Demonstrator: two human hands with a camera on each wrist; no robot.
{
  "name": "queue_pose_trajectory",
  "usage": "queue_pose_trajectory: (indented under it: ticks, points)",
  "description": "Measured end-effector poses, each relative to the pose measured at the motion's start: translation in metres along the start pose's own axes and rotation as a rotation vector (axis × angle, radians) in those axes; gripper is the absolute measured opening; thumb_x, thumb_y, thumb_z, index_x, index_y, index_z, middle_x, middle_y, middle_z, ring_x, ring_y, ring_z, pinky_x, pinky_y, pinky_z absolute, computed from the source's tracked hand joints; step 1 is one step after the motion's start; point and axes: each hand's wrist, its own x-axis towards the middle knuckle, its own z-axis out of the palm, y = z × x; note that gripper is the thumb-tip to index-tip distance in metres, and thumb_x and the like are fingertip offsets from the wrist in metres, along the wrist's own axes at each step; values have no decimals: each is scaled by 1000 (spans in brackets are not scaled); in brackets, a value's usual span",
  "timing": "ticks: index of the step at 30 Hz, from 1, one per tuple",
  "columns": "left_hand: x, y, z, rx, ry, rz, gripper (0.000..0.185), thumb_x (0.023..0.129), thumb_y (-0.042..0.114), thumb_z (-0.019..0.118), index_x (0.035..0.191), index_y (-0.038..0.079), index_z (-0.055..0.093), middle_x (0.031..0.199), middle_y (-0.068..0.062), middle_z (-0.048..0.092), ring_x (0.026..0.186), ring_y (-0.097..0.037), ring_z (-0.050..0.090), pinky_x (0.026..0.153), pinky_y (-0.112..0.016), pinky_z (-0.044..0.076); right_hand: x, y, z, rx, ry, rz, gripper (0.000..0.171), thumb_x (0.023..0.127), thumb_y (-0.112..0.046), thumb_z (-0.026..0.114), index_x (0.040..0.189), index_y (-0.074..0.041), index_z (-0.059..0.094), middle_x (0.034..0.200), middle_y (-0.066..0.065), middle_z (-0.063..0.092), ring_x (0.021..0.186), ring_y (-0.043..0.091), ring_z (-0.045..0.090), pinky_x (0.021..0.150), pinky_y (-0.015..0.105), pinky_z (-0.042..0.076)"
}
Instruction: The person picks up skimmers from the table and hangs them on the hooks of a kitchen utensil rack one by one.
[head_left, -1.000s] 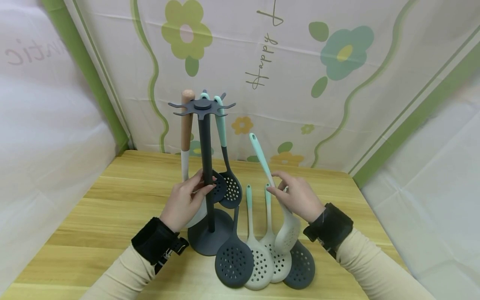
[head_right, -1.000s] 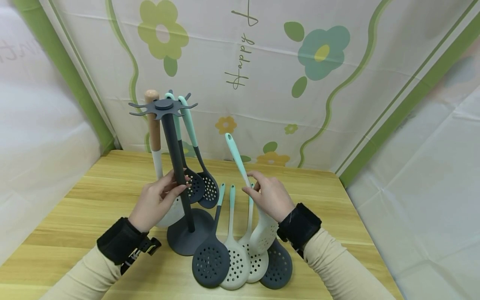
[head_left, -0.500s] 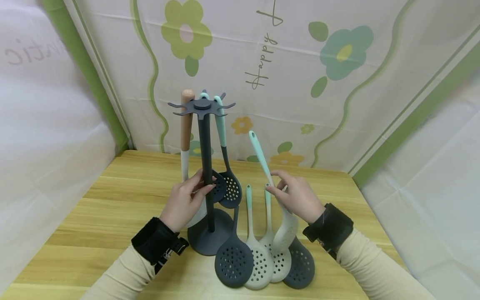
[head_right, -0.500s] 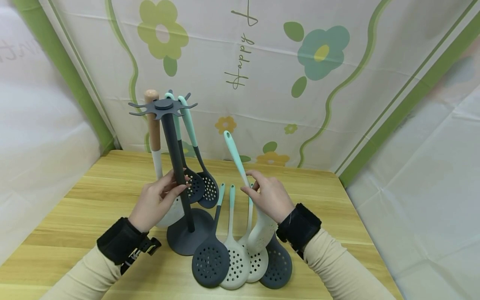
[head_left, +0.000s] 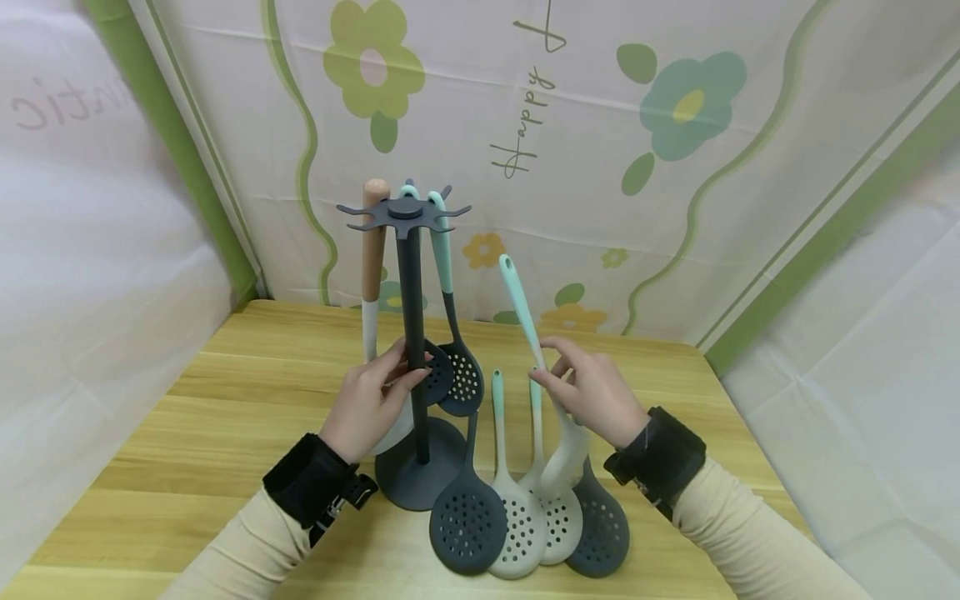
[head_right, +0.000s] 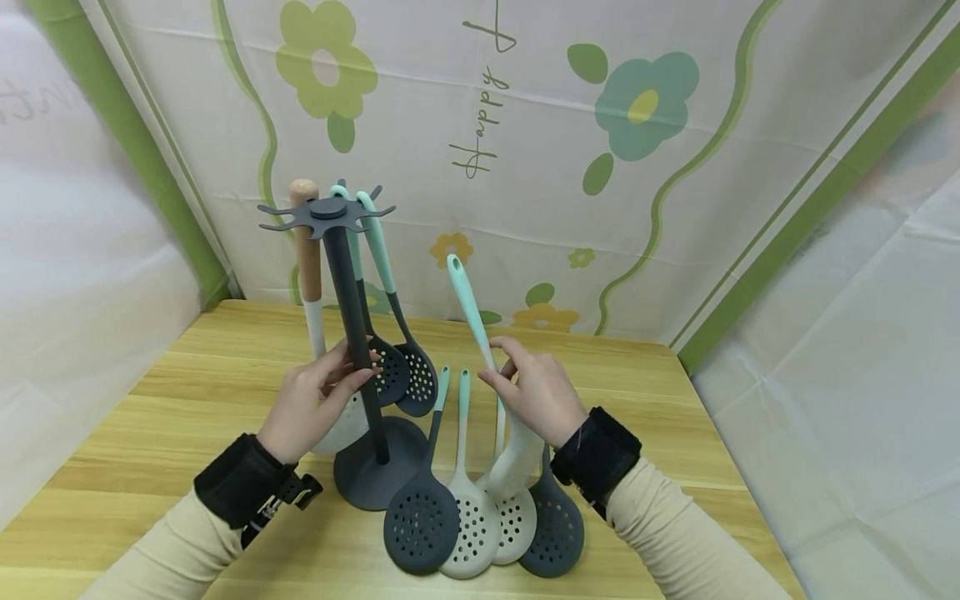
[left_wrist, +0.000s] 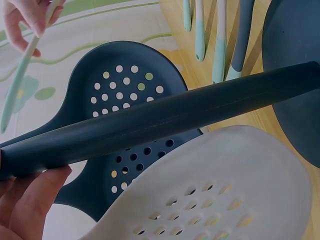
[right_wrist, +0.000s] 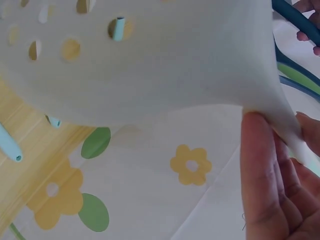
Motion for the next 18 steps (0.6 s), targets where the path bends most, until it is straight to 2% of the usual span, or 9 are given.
queue_pose_trajectory:
  ticks: [9,18]
  points:
    - [0,-1,1,-8,3,-10,31,94,0,64,125,-2,60,109,-20,73,97,-32,74,74,-37,63,-1,0,0,11,15,-25,42,97,-24,66,134,-9,54,83,7,70,52,6,58,45,25,52]
    - [-1,-1,1,1,12,8,32,93,0,65,124,-3,61,108,-20,73,96,-32,74,74,-37,63,-2,-3,1,6,46,-44,42,96,-24,67,133,-9,54,82,5,70,55,6,60,47,24,52]
